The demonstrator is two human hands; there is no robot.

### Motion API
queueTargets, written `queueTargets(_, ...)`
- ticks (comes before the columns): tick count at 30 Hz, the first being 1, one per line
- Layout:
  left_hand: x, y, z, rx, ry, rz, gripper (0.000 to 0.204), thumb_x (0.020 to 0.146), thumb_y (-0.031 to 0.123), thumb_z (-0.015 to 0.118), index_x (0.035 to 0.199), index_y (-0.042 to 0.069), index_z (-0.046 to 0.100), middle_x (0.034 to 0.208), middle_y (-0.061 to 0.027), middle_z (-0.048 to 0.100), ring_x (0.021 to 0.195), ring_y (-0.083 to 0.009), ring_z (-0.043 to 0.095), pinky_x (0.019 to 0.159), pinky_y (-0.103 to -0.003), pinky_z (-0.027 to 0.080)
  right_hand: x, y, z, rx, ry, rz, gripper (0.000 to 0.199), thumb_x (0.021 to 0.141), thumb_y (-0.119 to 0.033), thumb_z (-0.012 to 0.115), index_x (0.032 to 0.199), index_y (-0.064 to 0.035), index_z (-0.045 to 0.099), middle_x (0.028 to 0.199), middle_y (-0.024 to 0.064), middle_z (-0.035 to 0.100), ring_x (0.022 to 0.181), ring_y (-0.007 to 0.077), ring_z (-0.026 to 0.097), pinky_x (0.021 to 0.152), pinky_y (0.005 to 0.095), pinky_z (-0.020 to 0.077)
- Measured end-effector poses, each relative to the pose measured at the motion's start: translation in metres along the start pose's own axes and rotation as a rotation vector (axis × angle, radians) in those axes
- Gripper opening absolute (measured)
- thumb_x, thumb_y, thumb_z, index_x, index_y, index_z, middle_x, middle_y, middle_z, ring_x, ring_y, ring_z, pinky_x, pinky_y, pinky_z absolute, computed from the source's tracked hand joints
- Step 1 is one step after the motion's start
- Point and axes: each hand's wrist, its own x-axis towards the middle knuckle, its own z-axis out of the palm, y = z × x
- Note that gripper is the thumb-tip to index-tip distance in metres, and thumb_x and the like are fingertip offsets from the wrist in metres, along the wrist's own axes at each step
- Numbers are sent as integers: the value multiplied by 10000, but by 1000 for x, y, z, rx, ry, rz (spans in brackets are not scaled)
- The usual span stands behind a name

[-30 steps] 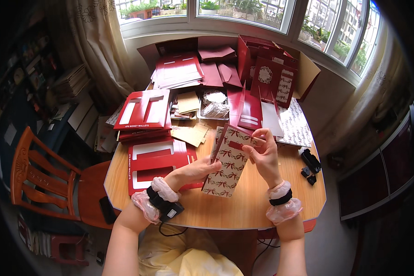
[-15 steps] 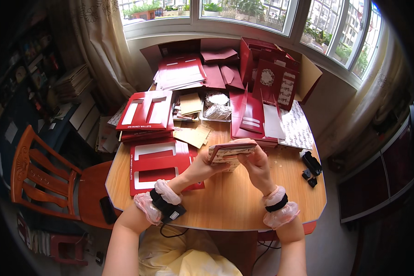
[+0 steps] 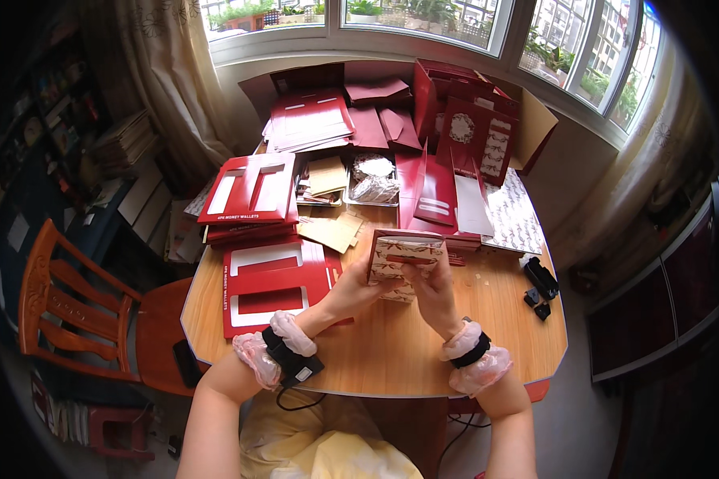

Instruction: Assembling and folding paper gift boxes at a table.

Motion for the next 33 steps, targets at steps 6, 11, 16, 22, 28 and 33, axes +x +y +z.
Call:
queueTargets(6, -3, -1, -3, 5, -37, -50, 428, 968, 35, 664, 1372, 33, 525, 1312, -60, 619, 1196, -145, 588, 1005, -313, 502, -4, 10, 6, -93, 29, 28, 449, 1015, -25, 578, 1408, -6, 362, 1209, 68, 607, 1095, 136, 580, 930, 275, 493)
queueTargets(11, -3, 1, -2, -4, -6, -5, 388, 980, 33, 645, 1356, 31, 551, 1314, -56, 622, 1193, -148, 591, 1005, -310, 500, -2, 9, 11, -112, 39, 10, 429, 1011, -27, 586, 1383, -11, 372, 1188, 61, 605, 1072, 129, 577, 901, 277, 496)
queueTargets(16, -2, -1, -1, -53, 7, -13, 358, 979, 26, 642, 1331, 30, 575, 1284, -51, 640, 1171, -140, 598, 989, -303, 502, -4, 19, 9, -159, 129, -54, 405, 975, -11, 636, 1329, -20, 439, 1165, 54, 628, 1047, 117, 593, 881, 271, 503)
queueTargets(22, -3, -6, -4, 2, 36, -4, 317, 967, 35, 658, 1282, 21, 620, 1187, -52, 689, 1108, -132, 632, 958, -299, 521, -5, 7, 10, -79, 98, -4, 345, 909, 38, 696, 1219, -20, 558, 1117, 49, 680, 1015, 111, 637, 886, 264, 516)
queueTargets(28, -2, -13, -9, 9, 27, -194, 313, 940, 73, 708, 1243, 19, 645, 1159, -54, 704, 1051, -124, 655, 906, -292, 543, -5, 24, 4, -25, 99, 81, 376, 899, 60, 685, 1238, -14, 541, 1139, 60, 669, 1027, 121, 647, 894, 276, 541)
queueTargets(33, -3, -10, -11, 76, 31, -242, 326, 933, 61, 712, 1246, 9, 636, 1138, -48, 706, 1023, -119, 658, 891, -287, 544, 0, 18, -4, -22, 62, 104, 363, 899, 44, 699, 1228, -10, 557, 1155, 67, 683, 1037, 118, 653, 887, 283, 553)
